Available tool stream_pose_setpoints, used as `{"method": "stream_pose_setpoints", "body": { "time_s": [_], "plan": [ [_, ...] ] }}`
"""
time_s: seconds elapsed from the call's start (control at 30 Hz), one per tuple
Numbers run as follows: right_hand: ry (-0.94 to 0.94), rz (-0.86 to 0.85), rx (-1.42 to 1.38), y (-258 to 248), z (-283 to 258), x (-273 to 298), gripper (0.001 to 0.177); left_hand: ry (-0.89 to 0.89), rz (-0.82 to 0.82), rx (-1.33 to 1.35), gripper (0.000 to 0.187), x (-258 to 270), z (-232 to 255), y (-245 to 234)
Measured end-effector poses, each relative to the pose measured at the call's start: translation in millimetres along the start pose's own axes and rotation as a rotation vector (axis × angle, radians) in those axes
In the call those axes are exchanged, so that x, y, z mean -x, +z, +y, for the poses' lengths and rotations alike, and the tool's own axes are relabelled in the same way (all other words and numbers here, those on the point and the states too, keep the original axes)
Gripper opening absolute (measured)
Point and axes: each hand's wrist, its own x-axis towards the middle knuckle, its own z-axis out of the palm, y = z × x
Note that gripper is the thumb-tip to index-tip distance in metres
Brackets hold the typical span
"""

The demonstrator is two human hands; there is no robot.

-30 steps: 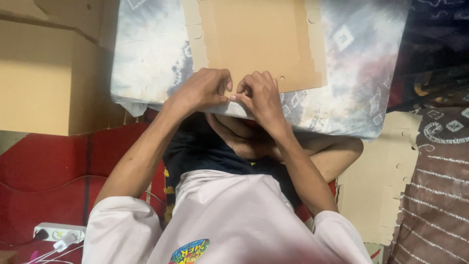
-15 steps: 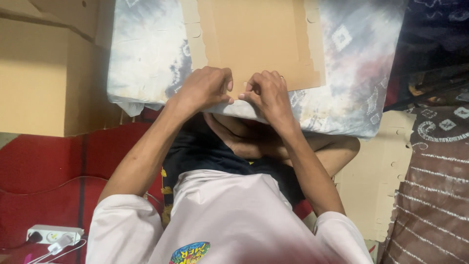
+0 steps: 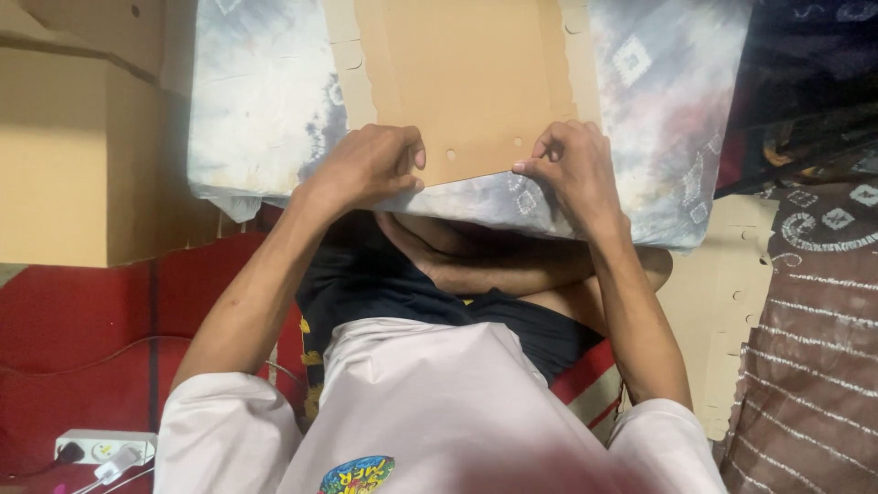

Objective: Folding a flat cardboard sheet into a box shape by creasing and tucking flaps.

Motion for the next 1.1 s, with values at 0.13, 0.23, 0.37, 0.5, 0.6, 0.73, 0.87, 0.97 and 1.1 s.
{"method": "stream_pose_setpoints", "body": {
  "time_s": [0.13,0.23,0.37,0.5,0.6,0.73,0.87,0.97,1.1],
  "plan": [
    [0.087,0.01,-0.019,-13,8,3,0.035,-0.013,-0.032,0.006,0.024,1,5,-7],
    [0.12,-0.001,0.002,-21,21,1,0.035,-0.047,-0.038,0.004,0.023,2,10,-8],
    [0.212,-0.023,0.015,-29,36,-1,0.031,-0.061,-0.025,-0.007,0.02,-1,8,-7],
    [0.19,-0.054,0.022,-33,32,-1,0.027,-0.085,-0.023,-0.01,0.024,-7,4,2],
    [0.06,-0.05,-0.001,-20,25,5,0.022,-0.094,-0.014,-0.013,0.022,-5,9,0],
    [-0.191,-0.029,-0.083,21,-27,-10,0.021,-0.114,0.001,-0.006,0.023,-9,6,3],
    [-0.25,-0.051,-0.095,64,-65,-17,0.022,-0.098,0.016,0.004,0.024,-5,7,0],
    [-0.229,-0.069,-0.015,69,-74,-16,0.018,-0.063,0.019,-0.004,0.025,-7,1,5],
    [-0.238,-0.082,0.019,66,-72,-13,0.019,-0.031,-0.004,-0.016,0.028,-2,7,-2]
  ]
}}
